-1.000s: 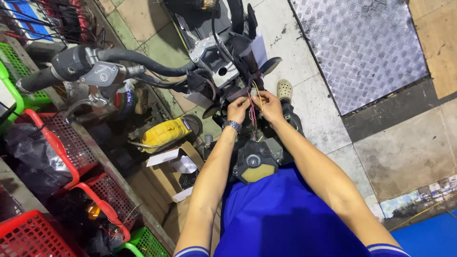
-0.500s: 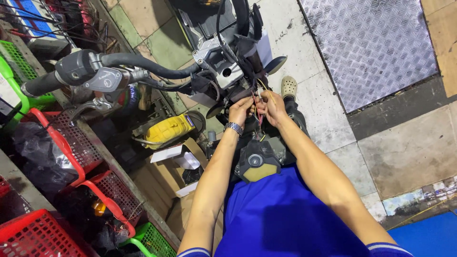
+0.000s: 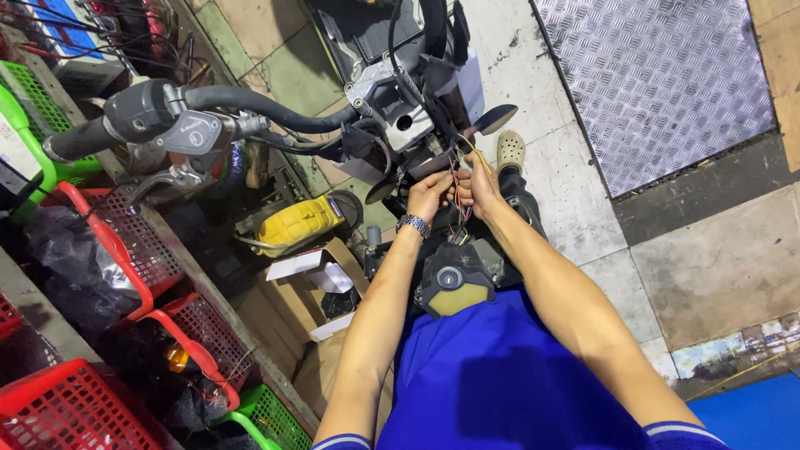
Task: The person works on the exposed wiring harness located beneath the handlebars of a motorcycle. They use their hands to separate, align, and connect various colored wires within the central console area.
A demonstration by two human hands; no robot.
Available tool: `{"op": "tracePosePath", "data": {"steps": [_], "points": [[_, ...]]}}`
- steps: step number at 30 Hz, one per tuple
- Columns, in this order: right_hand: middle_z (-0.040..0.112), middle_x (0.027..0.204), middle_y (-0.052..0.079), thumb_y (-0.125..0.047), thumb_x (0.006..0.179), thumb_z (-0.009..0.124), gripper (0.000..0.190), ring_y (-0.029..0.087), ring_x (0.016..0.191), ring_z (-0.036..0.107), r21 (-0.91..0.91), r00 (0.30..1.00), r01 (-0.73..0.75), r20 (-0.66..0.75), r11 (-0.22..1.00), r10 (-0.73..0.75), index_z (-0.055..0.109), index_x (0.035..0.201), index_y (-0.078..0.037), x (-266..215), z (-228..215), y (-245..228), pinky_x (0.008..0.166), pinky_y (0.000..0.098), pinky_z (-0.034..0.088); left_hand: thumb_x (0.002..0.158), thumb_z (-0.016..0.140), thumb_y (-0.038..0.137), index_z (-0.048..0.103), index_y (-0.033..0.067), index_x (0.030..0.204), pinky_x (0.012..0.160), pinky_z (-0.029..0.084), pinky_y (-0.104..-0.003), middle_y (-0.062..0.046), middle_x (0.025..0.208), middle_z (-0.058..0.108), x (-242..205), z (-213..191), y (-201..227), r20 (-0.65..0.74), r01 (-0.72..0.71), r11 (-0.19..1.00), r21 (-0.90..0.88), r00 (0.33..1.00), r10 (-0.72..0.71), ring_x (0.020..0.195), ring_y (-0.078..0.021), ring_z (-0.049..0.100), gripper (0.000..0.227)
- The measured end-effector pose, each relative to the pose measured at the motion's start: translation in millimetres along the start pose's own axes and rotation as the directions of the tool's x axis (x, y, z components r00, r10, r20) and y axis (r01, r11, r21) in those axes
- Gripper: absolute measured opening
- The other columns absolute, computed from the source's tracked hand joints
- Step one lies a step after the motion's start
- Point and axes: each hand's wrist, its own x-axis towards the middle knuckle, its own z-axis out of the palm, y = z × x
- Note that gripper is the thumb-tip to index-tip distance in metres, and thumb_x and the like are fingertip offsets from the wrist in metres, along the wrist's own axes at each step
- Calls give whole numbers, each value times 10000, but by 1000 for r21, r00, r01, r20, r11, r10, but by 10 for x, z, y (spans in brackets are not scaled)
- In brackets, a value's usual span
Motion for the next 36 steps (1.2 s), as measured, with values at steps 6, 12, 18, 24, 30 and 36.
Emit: {"op": "tracePosePath", "data": {"steps": [6,12,18,24,30,36], "points": [[142,491,-101,-421,862,494,385,-1,305,189,32,994,-96,64,995,94,305,604,-207,-167,26,-101,273,188,159,923,806,247,747,64,1169,526,591,-214,-121,756,735,78,-6,-112,9,1,1000,-12,1000,0,634,-152,730,312],[168,454,-98,-441,890,479,410,13,279,201,17,996,-71,55,997,70,304,596,-215,-214,43,-73,262,194,185,927,790,305,769,87,1079,510,574,-230,-105,742,703,-51,100,204,26,17,1000,-10,1000,-17,609,-145,698,267],[193,439,-82,-466,915,488,430,37,262,232,6,995,-50,82,999,49,339,611,-202,-123,-17,-94,246,209,202,864,860,327,728,33,898,466,490,-222,-95,675,647,181,409,226,-28,120,970,-212,991,-129,539,-113,611,324],[235,480,-60,-402,955,428,361,47,272,286,56,981,-73,183,996,62,458,748,-107,-139,-61,-156,250,213,245,869,852,269,666,60,783,517,496,-260,-112,648,646,39,523,489,18,195,912,-361,979,-202,543,-179,624,293],[439,538,-13,-327,964,475,279,89,338,423,0,995,-45,94,999,45,492,781,-116,-84,-64,-164,290,223,318,895,840,250,659,57,810,610,579,-305,-69,719,644,-18,467,479,52,198,888,-416,980,-194,591,-178,686,277],[397,522,-17,-289,933,505,218,84,332,380,-132,999,-42,28,990,46,482,788,-127,-7,-73,-285,283,216,308,840,889,253,677,84,805,560,532,-286,-79,739,677,-36,495,523,55,215,883,-417,976,-211,608,-211,690,273]]}}
